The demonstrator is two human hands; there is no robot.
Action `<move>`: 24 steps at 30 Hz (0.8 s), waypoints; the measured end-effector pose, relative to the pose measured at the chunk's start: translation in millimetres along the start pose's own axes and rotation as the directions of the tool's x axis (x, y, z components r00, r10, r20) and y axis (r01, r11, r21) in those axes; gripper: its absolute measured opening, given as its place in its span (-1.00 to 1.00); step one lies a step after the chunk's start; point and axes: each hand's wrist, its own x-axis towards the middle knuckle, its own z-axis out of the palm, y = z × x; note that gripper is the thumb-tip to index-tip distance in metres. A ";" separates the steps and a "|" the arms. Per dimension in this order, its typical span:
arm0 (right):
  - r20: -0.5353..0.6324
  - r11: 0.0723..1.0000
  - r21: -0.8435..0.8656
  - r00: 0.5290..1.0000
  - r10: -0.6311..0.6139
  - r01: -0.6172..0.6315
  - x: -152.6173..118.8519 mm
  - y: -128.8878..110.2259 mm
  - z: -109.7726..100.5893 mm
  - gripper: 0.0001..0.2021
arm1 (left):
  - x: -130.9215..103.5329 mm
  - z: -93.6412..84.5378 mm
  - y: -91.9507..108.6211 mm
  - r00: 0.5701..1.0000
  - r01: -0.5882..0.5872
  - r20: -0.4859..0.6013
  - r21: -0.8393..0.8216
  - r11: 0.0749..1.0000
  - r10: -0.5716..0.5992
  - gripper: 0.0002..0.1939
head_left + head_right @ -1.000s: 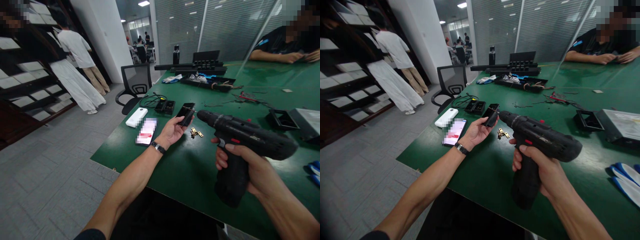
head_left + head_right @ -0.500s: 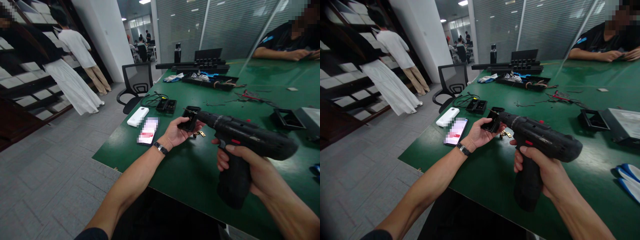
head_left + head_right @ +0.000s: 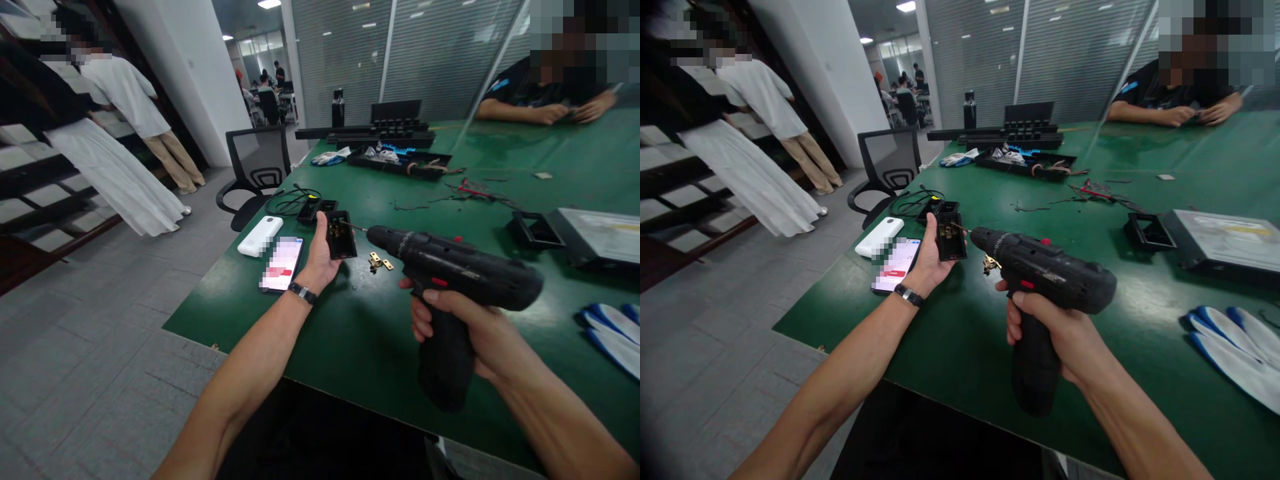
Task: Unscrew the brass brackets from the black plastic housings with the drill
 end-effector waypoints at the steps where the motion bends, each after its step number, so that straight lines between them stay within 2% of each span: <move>1: 0.012 1.000 -0.014 1.000 0.001 0.000 -0.2 0.1 0.4 -0.74 | 3.5 -2.0 -0.7 0.999 -0.032 -0.005 0.021 0.999 0.032 -0.30; 4: 0.044 0.999 -0.054 0.999 -0.002 0.005 -0.5 -0.1 1.0 -0.73 | 11.0 -6.5 -1.8 0.997 -0.082 -0.003 0.048 0.995 0.082 -0.29; 10: 0.086 0.980 -0.199 0.996 -0.013 0.030 -0.7 -2.1 3.3 -0.76 | 12.8 -8.1 2.8 0.998 -0.065 -0.009 0.069 0.995 0.066 -0.34; 19: 0.129 0.944 -0.323 0.991 -0.030 0.070 9.1 9.7 -3.6 -0.72 | 10.8 -7.7 8.9 0.994 -0.095 -0.052 0.048 0.994 0.097 -0.20; 24: 0.153 0.922 -0.376 0.988 -0.029 0.086 8.1 8.8 -3.1 -0.71 | 7.7 -3.5 11.3 0.992 -0.090 -0.080 0.046 0.995 0.093 -0.28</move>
